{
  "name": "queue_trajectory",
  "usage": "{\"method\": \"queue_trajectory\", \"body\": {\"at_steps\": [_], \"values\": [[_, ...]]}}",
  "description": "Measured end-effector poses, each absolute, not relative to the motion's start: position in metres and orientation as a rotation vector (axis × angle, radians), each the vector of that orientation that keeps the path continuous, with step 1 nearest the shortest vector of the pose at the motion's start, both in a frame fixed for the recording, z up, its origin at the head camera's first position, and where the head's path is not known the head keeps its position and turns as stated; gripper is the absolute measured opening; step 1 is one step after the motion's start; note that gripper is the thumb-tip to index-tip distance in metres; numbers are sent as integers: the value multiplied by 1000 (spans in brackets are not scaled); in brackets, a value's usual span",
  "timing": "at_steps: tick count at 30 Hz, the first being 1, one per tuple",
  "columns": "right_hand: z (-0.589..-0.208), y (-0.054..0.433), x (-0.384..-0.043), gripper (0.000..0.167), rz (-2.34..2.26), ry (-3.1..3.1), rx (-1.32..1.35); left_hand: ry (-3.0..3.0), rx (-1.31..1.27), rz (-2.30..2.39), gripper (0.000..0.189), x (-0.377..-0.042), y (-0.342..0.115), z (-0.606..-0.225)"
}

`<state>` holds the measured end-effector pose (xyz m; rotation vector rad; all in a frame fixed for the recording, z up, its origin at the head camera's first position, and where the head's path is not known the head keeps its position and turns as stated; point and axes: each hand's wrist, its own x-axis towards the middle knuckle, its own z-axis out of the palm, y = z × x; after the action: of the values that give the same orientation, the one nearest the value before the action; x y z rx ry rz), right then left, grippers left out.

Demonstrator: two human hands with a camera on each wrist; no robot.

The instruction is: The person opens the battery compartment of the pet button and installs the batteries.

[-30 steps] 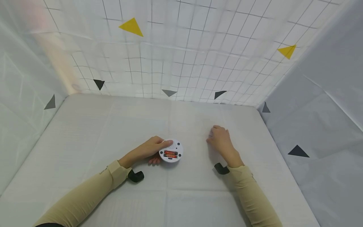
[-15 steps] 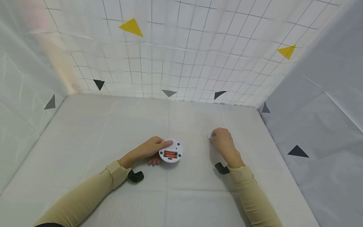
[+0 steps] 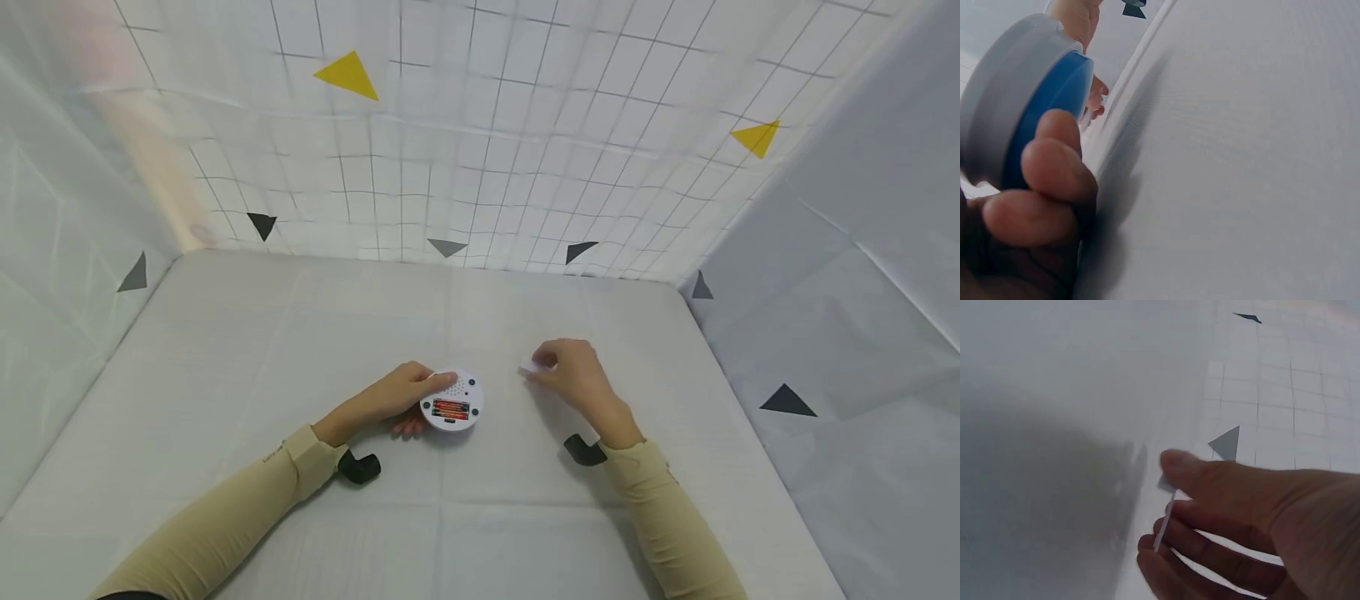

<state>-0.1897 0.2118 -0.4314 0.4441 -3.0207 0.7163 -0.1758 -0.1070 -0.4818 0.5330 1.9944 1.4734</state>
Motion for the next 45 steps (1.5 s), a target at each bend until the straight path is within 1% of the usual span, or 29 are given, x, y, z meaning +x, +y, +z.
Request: {"method": "queue_trajectory", "body": {"at_steps": [12, 21, 38, 45], "values": [[-422, 195, -181, 29, 801, -2774, 635, 1990, 491, 1472, 59, -176, -107, -483], [-416, 187, -174, 31, 762, -2670, 741, 1985, 496, 1478, 60, -177, -107, -483], [-396, 167, -147, 30, 873, -2546, 1003, 1970, 511, 1479, 60, -178, -108, -486], [-397, 160, -140, 30, 900, -2536, 1075, 1976, 528, 1487, 58, -179, -108, -486]]}}
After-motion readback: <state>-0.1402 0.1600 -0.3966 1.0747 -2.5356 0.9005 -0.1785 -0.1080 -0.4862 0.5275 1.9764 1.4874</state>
